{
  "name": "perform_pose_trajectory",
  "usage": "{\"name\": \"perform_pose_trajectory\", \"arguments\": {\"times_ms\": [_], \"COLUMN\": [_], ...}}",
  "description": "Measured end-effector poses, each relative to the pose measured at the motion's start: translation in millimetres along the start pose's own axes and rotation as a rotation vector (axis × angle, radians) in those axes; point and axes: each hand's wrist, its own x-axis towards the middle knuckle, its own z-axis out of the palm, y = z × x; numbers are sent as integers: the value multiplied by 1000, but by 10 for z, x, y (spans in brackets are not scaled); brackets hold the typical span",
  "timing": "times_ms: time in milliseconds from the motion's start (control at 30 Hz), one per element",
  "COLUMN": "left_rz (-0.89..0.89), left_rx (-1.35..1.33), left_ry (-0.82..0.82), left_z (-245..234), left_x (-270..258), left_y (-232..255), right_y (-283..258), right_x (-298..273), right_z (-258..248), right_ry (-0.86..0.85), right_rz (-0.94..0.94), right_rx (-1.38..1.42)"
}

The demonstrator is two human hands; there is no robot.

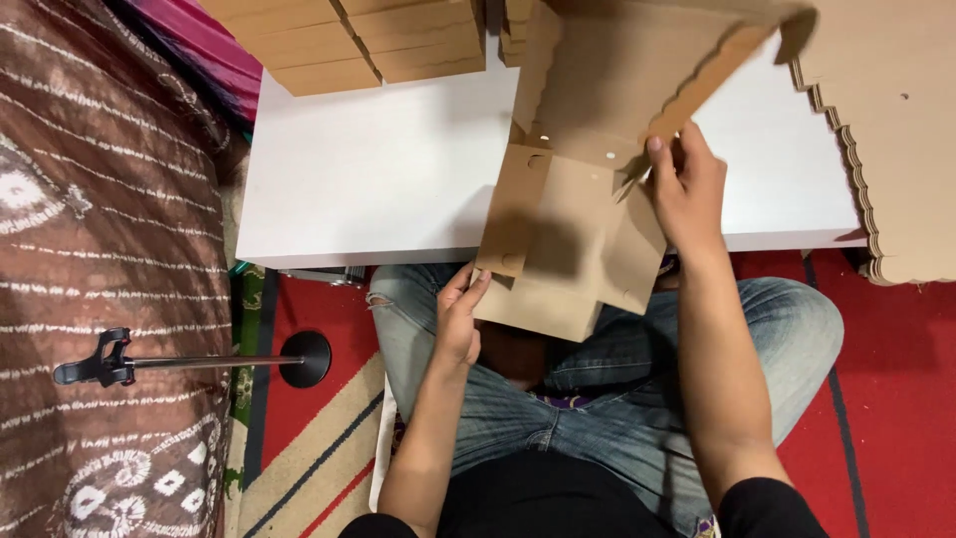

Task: Assembling a cardboard box by folding along pre-scored lines and tucking in flaps.

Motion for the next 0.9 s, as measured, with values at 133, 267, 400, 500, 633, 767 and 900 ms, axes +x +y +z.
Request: {"name": "perform_pose_trajectory", "arguments": {"times_ms": [133,267,400,500,633,767,900], "left_rz": [3,-121,-48,34,70,127,150], "left_rx": [96,536,154,338,251,257,241], "left_ry": [-51,152,0,38,53,35,87], "left_z": [165,376,232,197,216,237,317], "left_x": [-37,-139,-21,-46,-76,-98,-167], "left_y": [107,283,-82,-108,-100,-59,-14], "right_y": [-255,-173,55,48,238,342,-68], "right_x": [392,659,860,947,1021,1009,886], "right_z": [75,158,240,253,309,329,143], "right_ry": [-65,-102,-93,-100,-95,-120,-250], "right_rz": [80,87,69,96,57,103,129], "right_rx": [-58,45,16,42,33,106,90]}}
